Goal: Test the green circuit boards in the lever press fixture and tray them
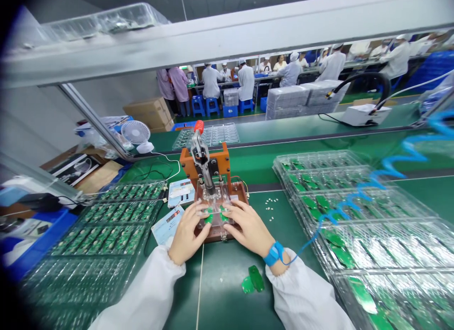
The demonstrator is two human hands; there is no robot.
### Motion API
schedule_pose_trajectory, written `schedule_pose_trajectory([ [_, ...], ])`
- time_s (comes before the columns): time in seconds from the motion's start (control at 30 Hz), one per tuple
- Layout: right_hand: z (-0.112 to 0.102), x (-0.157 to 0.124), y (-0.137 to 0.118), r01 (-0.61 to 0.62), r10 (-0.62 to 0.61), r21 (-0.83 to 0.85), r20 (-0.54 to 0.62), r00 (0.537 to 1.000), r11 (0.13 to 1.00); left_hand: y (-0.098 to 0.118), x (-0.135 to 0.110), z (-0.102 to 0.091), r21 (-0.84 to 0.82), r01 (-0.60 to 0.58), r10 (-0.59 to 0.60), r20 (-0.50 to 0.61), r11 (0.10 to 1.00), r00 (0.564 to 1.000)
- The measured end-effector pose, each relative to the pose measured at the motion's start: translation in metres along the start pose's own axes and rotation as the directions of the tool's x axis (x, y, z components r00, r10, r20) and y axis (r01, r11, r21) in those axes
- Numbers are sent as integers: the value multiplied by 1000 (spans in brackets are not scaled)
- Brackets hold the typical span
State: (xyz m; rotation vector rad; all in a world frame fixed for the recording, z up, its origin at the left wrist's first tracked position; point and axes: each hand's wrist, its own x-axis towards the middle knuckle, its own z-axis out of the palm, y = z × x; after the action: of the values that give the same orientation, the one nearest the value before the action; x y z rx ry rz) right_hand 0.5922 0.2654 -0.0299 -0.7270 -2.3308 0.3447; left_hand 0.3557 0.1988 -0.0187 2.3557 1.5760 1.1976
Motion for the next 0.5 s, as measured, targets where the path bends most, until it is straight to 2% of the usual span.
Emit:
schedule_pose_trajectory([
  [0.23, -5, 0, -9, -5, 5, -23, -14, 1000, 1000, -3, -11, 5, 39, -3, 2, 12, 999, 1000],
  [0.33, -11, 0, -15, -13, 12, -19, -46, 999, 1000, -1, -14, 5, 51, 2, 0, -34, 999, 999],
  [0.43, -25, 5, -20, -57, 55, -3, -163, 985, 998, 9, -17, 4, -2, -12, 12, -159, 1000, 987],
  [0.5, -39, 15, -26, -120, 119, 16, -306, 945, 993, 19, -19, 5, -73, -71, 54, -212, 995, 976],
])
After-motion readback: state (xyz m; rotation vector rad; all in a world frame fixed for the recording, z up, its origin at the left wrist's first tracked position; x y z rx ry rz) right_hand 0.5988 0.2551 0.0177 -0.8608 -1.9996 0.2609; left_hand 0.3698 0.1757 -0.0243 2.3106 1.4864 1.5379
